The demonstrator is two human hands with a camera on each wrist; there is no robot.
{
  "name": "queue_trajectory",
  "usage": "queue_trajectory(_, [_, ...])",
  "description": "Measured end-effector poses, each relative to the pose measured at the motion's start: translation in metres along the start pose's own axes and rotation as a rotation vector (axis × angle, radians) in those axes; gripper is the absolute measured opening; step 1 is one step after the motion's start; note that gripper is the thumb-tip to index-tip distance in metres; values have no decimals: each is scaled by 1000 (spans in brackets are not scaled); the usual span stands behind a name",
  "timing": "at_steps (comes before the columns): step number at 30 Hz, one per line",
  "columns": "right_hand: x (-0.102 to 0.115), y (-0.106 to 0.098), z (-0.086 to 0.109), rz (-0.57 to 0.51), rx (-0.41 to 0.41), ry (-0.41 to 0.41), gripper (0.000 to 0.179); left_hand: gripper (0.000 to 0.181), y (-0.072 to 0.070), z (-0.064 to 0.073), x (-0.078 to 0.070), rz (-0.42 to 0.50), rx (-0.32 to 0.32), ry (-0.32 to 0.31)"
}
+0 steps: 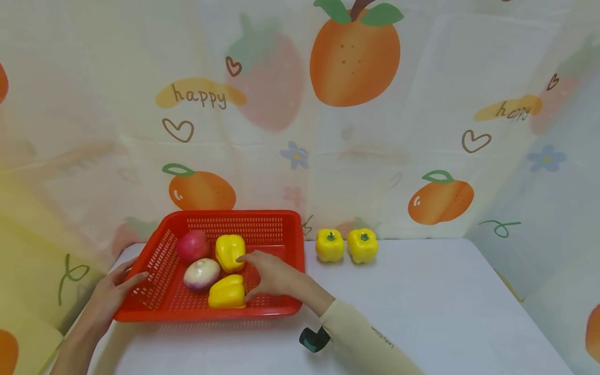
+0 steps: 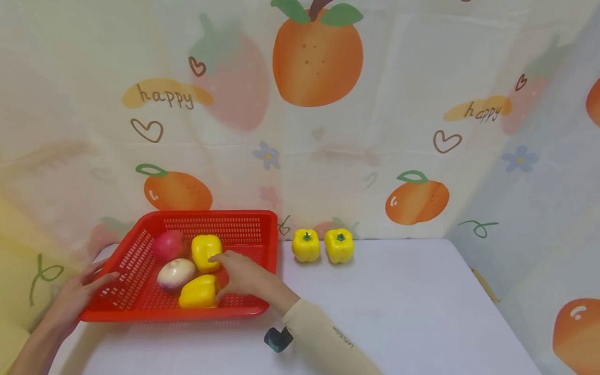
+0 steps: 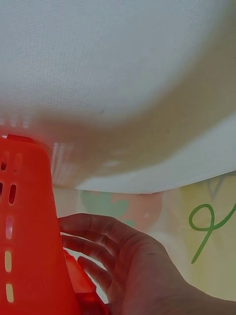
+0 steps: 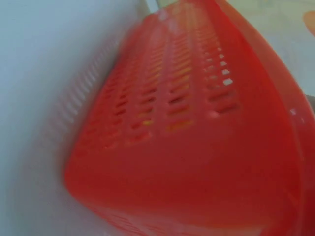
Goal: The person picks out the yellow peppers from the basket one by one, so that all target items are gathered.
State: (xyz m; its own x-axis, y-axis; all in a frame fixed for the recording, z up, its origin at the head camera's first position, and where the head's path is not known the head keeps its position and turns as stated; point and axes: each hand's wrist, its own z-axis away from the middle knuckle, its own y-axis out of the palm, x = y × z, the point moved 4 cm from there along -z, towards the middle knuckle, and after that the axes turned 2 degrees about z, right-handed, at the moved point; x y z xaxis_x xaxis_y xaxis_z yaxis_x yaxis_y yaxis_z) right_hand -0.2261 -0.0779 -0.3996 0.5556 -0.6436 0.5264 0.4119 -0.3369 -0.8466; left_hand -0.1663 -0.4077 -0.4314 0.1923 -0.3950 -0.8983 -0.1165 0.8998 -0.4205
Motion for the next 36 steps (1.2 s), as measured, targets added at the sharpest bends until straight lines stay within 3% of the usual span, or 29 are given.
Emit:
queue_trajectory(13, [9, 15, -5, 63, 91, 49, 87, 75, 1, -3, -1, 32, 21, 9])
queue_trajectory(22, [7, 24, -15, -92, 147, 20, 82, 78, 0, -2, -1, 20, 20, -21])
queue_trajectory(36, [6, 21, -14, -151, 121, 15, 76, 78, 0, -1, 3, 35, 20, -25])
